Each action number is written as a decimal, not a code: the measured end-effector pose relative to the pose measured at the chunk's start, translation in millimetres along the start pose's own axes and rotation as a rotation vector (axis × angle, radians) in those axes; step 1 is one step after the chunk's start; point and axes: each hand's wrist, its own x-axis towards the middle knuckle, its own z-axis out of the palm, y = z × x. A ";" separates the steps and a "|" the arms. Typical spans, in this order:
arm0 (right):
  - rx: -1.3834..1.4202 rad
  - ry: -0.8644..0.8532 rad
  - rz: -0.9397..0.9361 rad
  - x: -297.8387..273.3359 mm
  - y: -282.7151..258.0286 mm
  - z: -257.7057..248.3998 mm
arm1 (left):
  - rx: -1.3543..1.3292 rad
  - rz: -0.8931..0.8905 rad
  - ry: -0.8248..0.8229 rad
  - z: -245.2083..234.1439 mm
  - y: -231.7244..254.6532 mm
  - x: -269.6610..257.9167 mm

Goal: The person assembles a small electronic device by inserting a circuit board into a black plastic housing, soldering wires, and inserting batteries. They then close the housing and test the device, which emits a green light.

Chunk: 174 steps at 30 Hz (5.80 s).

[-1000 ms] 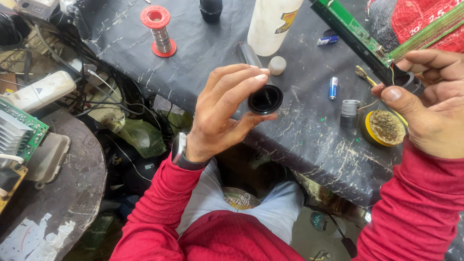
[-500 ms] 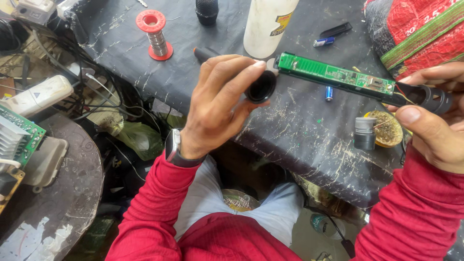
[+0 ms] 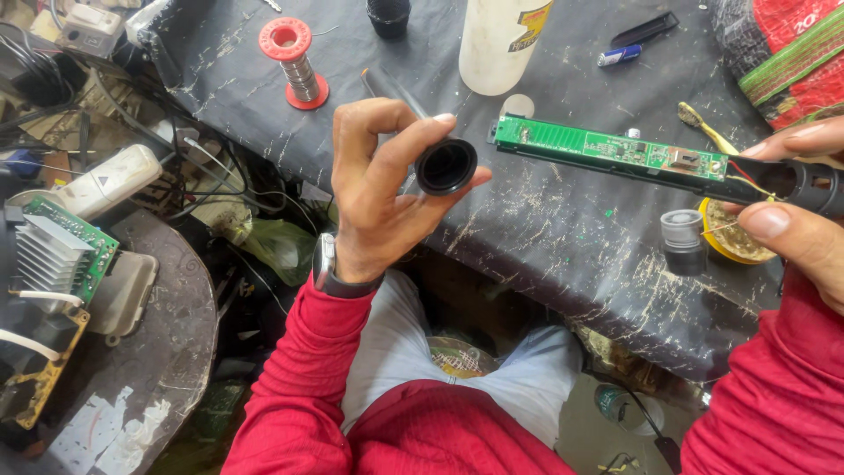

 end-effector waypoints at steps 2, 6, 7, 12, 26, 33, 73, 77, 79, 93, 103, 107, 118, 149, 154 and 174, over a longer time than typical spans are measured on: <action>-0.016 0.001 0.026 -1.9 -4.4 0.7 | -0.043 0.007 0.019 4.5 -1.2 6.4; -0.118 -0.046 0.008 -2.3 -13.8 3.7 | -0.130 0.040 0.028 14.3 -10.1 13.6; -0.131 -0.058 0.001 -1.8 -15.0 5.9 | -0.115 0.057 0.021 17.5 -13.2 13.5; -0.134 -0.073 -0.127 5.3 -15.8 20.9 | -0.130 -0.015 0.080 42.7 -15.1 7.6; -0.232 0.053 -0.231 12.1 -59.5 61.8 | 0.043 -0.050 0.014 63.6 -10.6 3.4; -0.517 0.096 -0.463 24.4 -72.9 76.7 | 0.041 -0.058 -0.051 75.6 -8.0 -1.2; -0.114 0.054 -0.344 20.9 -47.1 70.9 | -0.150 -0.017 -0.553 5.7 -75.7 30.8; -0.142 0.063 -0.298 24.5 -48.5 74.5 | -0.183 -0.040 -0.674 8.2 -76.6 35.7; -0.116 0.063 -0.256 27.2 -47.5 77.1 | -0.175 -0.063 -0.736 12.9 -77.0 37.5; -0.055 0.061 -0.242 30.8 -34.3 73.3 | -0.101 -0.034 -0.836 32.8 -80.7 45.6; -0.146 0.042 -0.198 33.4 -31.5 72.9 | -0.339 0.016 -0.630 23.1 -80.2 36.1; -0.152 0.038 -0.211 35.6 -28.6 75.5 | -0.312 0.043 -0.605 26.1 -75.3 32.2; -0.140 0.040 -0.212 35.8 -35.6 77.7 | -0.269 0.028 -0.518 27.6 -66.3 22.7; -0.159 -0.060 -0.153 43.2 -14.6 80.4 | 0.083 0.012 -0.332 26.5 -64.9 -16.4; -0.146 -0.022 -0.125 44.2 -10.9 80.1 | 0.040 0.011 -0.339 24.4 -66.7 -19.0; -0.077 0.007 -0.149 42.3 -17.7 81.7 | 0.013 0.024 -0.370 20.5 -58.5 -12.6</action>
